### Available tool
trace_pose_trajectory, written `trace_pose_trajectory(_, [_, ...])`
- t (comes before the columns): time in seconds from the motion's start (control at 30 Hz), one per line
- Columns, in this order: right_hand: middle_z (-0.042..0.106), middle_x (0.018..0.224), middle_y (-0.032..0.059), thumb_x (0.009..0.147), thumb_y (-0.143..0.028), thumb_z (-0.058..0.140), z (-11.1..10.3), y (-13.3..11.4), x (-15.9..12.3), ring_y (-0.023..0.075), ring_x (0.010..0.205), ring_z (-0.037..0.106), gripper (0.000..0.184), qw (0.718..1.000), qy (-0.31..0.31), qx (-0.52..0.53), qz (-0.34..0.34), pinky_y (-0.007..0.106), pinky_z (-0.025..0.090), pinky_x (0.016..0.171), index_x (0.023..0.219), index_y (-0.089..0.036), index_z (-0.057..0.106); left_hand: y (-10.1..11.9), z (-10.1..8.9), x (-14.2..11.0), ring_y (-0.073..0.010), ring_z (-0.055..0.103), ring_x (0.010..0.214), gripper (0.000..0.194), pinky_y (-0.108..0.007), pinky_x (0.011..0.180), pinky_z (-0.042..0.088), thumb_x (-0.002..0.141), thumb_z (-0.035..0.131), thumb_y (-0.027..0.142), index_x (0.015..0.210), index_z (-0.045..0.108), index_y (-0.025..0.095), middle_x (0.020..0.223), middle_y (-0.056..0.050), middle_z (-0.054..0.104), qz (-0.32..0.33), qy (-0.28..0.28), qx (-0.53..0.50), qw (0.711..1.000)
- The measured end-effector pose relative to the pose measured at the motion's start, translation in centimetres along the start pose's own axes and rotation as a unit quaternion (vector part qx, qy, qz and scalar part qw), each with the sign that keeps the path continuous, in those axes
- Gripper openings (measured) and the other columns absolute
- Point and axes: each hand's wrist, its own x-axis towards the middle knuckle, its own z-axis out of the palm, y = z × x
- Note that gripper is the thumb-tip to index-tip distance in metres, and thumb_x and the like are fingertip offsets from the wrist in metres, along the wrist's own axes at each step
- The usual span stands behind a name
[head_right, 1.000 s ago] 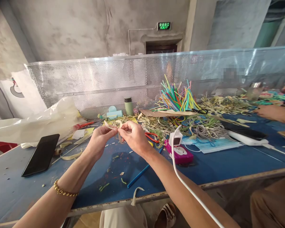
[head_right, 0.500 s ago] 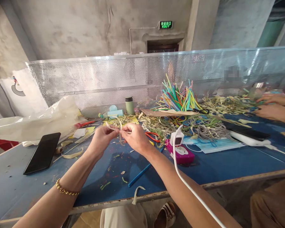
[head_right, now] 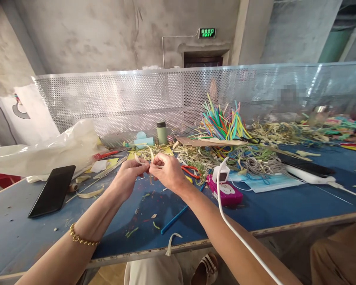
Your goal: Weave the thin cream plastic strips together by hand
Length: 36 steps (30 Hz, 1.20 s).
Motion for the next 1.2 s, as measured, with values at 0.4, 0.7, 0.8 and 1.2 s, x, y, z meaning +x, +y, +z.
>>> trace_pose_trajectory(0.4, [0.062,0.062,-0.0024,0.071,-0.016,0.06,0.0,0.5,0.3,0.0149,0.055,0.065,0.004,0.997,0.002,0.072,0.031,0.026,0.052,0.055,0.07,-0.019,0.059,0.3,0.0,-0.3,-0.0124,0.047,0.053,0.016,-0.028,0.056,0.034,0.062,0.069,0.027,0.055,0.06,0.015,0.054,-0.002,0.059,-0.015,0.005,-0.02,1.0])
trace_pose_trajectory(0.7, [0.069,0.071,0.0024,0.079,-0.037,0.069,-0.3,0.6,0.5,0.015,0.059,0.066,0.022,0.978,-0.04,0.186,0.089,0.03,0.055,0.061,0.076,-0.016,0.065,-0.2,-0.4,0.1,-0.0174,0.06,0.057,0.021,-0.031,0.061,0.042,0.068,0.071,0.032,0.068,0.059,0.015,0.061,-0.004,0.064,-0.027,-0.016,-0.063,0.997])
trace_pose_trajectory(0.8, [0.069,0.07,0.0018,0.076,-0.036,0.071,-0.3,0.9,0.6,0.0145,0.058,0.066,0.02,0.977,-0.035,0.192,0.083,0.029,0.055,0.06,0.077,-0.016,0.065,-0.3,-0.4,0.2,-0.0169,0.059,0.057,0.024,-0.031,0.06,0.042,0.07,0.072,0.036,0.068,0.063,0.014,0.062,-0.005,0.065,-0.018,-0.044,-0.061,0.997])
trace_pose_trajectory(1.2, [0.068,0.064,-0.0005,0.08,-0.025,0.066,0.0,1.3,0.5,0.0155,0.05,0.068,0.016,0.988,0.005,0.137,0.073,0.026,0.052,0.051,0.087,-0.019,0.053,-0.7,-0.3,0.2,-0.0142,0.059,0.057,0.024,-0.027,0.058,0.044,0.063,0.081,0.028,0.072,0.066,0.012,0.058,-0.002,0.064,0.029,-0.024,-0.071,0.997])
